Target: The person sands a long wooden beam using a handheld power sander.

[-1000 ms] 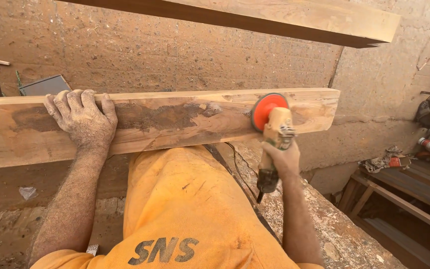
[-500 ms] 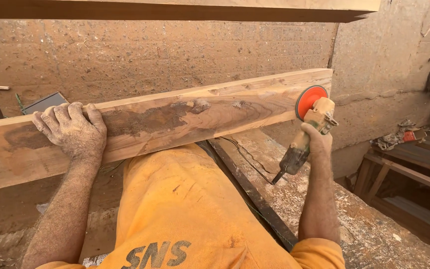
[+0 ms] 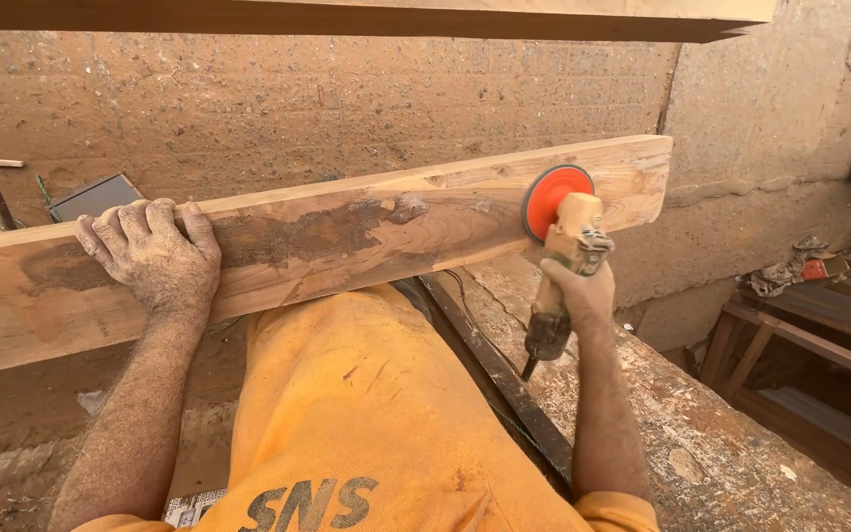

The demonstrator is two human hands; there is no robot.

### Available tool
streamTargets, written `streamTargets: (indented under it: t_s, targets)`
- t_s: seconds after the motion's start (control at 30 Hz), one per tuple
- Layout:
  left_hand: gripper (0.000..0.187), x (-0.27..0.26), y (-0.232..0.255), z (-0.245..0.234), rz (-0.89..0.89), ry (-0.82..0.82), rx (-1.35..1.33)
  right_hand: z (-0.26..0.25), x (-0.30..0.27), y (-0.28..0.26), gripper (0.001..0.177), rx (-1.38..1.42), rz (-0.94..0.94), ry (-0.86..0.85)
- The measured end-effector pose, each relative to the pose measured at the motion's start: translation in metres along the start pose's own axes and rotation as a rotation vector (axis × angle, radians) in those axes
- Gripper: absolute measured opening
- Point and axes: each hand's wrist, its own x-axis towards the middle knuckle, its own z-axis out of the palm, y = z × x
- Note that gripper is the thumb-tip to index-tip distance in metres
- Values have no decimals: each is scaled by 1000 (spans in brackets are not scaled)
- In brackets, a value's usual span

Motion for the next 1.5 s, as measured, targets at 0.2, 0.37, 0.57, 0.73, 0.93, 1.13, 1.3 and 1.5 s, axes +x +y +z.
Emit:
streamTargets:
  t_s: [0.2,0.37,0.57,0.73,0.93,1.13,1.3,1.5]
  targets:
    - [29,1,-1,3,-2,11,-24,-17,19,10,62,67,29,81]
    - [30,-6,-9,14,20,35,24,42,-37,3,75,-31,32,-25]
    - [31,-13,-17,19,48,-2,23,18,-27,3,80,-134,-63,-98]
    - [28,-15,-22,31,51,20,109,-67,54,20,58,205,101,141]
    - [29,-17,-24,35,32,9,86,-106,64,14,55,235,141,190]
    - [27,-17,-22,30,33,11,118,-113,78,27,55,160,114,172]
    - [28,-14,-21,31,25,13,87,-116,83,22,56,116,152,171]
    - [26,-15,-19,29,24,1,102,-102,68,-11,55,102,104,150]
